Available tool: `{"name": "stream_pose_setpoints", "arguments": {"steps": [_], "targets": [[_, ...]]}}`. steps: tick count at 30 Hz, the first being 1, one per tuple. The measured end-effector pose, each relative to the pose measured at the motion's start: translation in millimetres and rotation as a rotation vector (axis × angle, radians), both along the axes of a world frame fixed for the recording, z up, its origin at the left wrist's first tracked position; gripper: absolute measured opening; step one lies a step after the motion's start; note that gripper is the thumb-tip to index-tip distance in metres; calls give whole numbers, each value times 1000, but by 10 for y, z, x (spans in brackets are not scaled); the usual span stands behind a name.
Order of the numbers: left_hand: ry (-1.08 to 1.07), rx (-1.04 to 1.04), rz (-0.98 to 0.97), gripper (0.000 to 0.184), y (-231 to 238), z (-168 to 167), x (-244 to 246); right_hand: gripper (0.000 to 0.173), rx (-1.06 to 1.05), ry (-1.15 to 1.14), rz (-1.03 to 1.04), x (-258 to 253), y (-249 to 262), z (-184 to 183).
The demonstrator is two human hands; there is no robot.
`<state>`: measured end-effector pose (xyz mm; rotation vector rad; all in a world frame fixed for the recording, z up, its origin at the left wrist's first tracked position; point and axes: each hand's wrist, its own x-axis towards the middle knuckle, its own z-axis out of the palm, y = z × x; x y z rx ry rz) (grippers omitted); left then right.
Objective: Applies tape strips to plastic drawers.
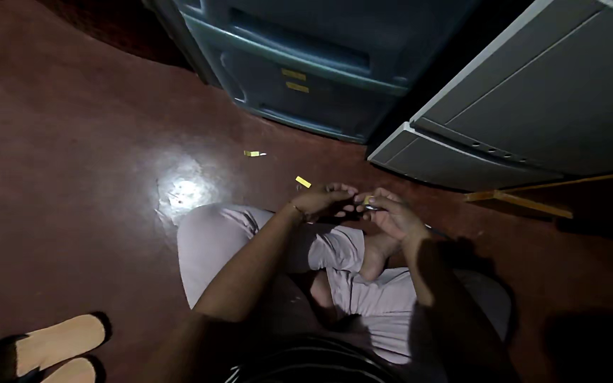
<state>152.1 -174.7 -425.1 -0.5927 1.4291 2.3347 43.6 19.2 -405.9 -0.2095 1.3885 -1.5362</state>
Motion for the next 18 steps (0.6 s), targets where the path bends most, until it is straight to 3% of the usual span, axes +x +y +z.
{"name": "stream_pose_setpoints", "arguments": {"steps": [3,10,18], "targets": [[-49,90,-15,45,25,20,-15,11,-39,-16,-35,7,-8,1],[-5,174,26,28,-5,-18,-10,12,-154,-70,-61,-15,13,-54],[-83,180,30,30,92,-38,-8,7,-210,-161,-124,20,16,-88]]}}
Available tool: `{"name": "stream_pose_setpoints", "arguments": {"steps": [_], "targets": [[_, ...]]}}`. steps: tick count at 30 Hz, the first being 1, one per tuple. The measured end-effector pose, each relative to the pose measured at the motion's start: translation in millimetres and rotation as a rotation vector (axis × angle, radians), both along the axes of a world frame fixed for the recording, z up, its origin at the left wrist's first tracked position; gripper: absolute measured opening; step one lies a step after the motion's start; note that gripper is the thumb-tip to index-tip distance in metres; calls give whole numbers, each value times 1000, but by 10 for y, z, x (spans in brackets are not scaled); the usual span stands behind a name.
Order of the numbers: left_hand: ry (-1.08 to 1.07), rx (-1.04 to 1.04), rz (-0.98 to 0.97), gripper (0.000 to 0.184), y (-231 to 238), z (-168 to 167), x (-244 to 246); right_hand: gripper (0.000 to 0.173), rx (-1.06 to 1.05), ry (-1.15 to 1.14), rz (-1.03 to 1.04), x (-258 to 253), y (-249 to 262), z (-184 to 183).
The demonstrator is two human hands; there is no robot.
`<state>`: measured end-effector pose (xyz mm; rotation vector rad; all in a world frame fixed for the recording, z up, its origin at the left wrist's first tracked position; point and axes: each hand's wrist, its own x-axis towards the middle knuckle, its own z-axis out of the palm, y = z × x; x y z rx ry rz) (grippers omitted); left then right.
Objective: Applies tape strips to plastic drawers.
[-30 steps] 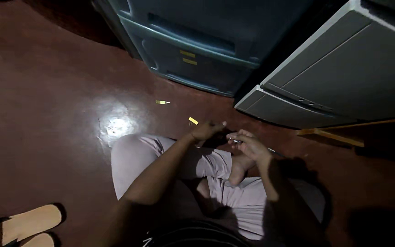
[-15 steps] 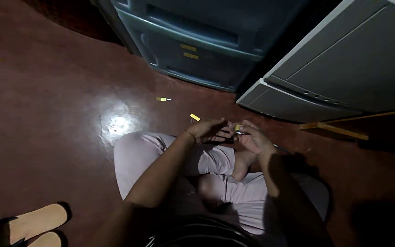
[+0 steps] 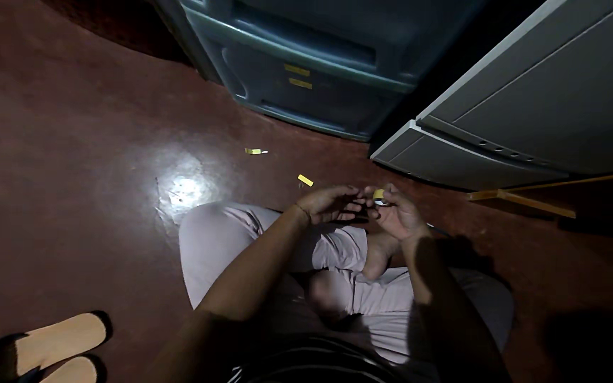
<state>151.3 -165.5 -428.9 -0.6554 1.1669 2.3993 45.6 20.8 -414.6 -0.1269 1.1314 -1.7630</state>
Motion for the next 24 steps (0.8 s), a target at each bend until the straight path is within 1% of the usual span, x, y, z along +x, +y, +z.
{"name": "stream_pose_setpoints", "arguments": {"steps": [2,4,7,9,11,12,14,16,19,21,24], "targets": [[-18,24,9,32,-4,14,-7,6,-14,2,10,-5,10,-6],[-31,17,24,30,0,35,-11,6,-46,15,34,-17,23,-32],[-28,-9,90,18,-2,38,-17,8,-60,39,58,-30,44,-49],[24,-42,129,13,-32,7,-18,10,-44,71,64,-46,70,-55],[99,-165,121,10,-101,-2,-16,15,33,147,68,-57,92,-41],[123,-268,104,10,-141,-12,-15,16,109,189,63,-46,88,-1],[128,-463,38,11,-207,-29,-17,13,302,270,80,-5,44,80],[112,-602,-17,15,-231,-87,-15,9,431,301,102,44,-33,90],[63,-822,-77,22,-237,-200,-25,12,446,310,154,45,-81,-47],[20,-929,-125,25,-229,-235,-30,15,504,339,199,38,-102,-143],[-79,-1053,-209,30,-182,-232,-34,26,734,420,310,54,-181,-186]]}}
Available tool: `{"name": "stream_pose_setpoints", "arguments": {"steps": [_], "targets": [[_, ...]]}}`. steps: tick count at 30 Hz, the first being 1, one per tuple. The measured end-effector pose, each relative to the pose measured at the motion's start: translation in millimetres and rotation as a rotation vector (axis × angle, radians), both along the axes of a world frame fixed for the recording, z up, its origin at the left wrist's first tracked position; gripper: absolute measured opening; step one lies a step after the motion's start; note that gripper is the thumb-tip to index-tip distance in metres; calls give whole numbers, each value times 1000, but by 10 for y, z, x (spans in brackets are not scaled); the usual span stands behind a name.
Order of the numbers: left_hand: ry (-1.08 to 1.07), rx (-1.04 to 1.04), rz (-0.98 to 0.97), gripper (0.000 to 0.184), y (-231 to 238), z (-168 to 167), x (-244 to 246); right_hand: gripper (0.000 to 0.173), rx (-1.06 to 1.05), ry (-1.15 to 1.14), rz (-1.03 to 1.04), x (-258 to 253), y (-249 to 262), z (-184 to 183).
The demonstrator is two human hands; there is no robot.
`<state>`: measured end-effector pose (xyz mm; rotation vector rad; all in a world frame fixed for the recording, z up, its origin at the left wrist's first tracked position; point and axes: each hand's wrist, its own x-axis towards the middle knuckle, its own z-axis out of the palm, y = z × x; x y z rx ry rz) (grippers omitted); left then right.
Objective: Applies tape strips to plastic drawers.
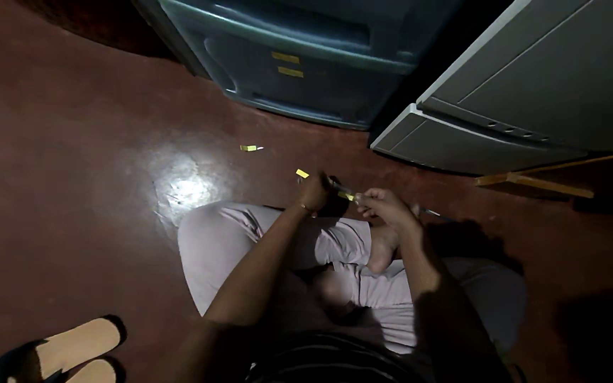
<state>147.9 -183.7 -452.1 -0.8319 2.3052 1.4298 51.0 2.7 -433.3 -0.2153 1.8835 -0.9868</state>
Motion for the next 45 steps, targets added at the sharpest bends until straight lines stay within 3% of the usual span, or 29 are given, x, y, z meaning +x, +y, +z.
{"name": "stream_pose_setpoints", "arguments": {"steps": [4,10,16,30,45], "targets": [[-120,-81,-26,32,50,-111,-16,36,178,45,66,8,-66,-76],[-170,-147,-50,37,147,-264,-34,38,208,92,65,-32,-62,-232],[-135,-159,-47,34,214,-278,-34,35,81,-30,1,-60,29,-248],[-214,-253,-16,39,327,-324,-82,35,408,336,90,43,-122,-268],[-233,-314,-17,42,345,-340,-108,44,477,295,105,-17,-155,-250]]}}
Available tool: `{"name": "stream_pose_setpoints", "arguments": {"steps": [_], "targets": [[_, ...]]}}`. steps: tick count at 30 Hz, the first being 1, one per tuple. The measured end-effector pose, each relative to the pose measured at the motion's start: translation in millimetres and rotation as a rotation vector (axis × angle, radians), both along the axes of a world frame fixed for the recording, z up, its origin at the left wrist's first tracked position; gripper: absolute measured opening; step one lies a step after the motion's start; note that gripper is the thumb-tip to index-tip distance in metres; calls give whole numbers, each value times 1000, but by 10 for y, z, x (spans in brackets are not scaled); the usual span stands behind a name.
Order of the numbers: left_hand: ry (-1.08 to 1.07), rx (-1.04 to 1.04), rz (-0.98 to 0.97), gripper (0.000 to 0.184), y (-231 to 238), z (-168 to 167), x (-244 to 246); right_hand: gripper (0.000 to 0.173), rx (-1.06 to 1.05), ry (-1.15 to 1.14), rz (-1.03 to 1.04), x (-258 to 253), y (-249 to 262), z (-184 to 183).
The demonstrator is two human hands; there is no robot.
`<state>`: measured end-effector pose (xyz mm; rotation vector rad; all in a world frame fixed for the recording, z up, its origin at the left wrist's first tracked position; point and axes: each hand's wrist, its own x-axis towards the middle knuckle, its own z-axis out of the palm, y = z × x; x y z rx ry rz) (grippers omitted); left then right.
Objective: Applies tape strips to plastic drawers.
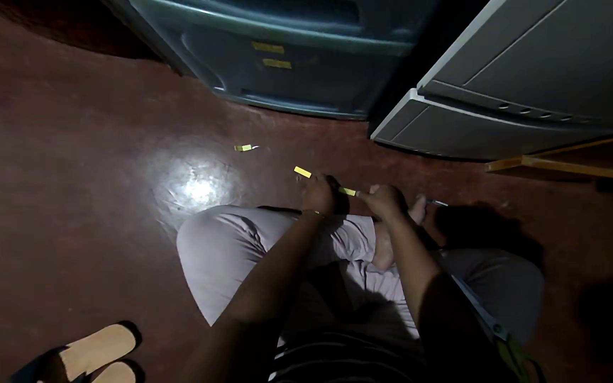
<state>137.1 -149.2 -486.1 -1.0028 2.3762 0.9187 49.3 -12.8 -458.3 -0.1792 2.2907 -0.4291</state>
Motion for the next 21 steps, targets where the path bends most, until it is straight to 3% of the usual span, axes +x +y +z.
{"name": "stream_pose_setpoints", "arguments": {"steps": [21], "targets": [[5,-34,-25,40,24,-23,-21,43,30,5,-19,2,-34,1]]}}
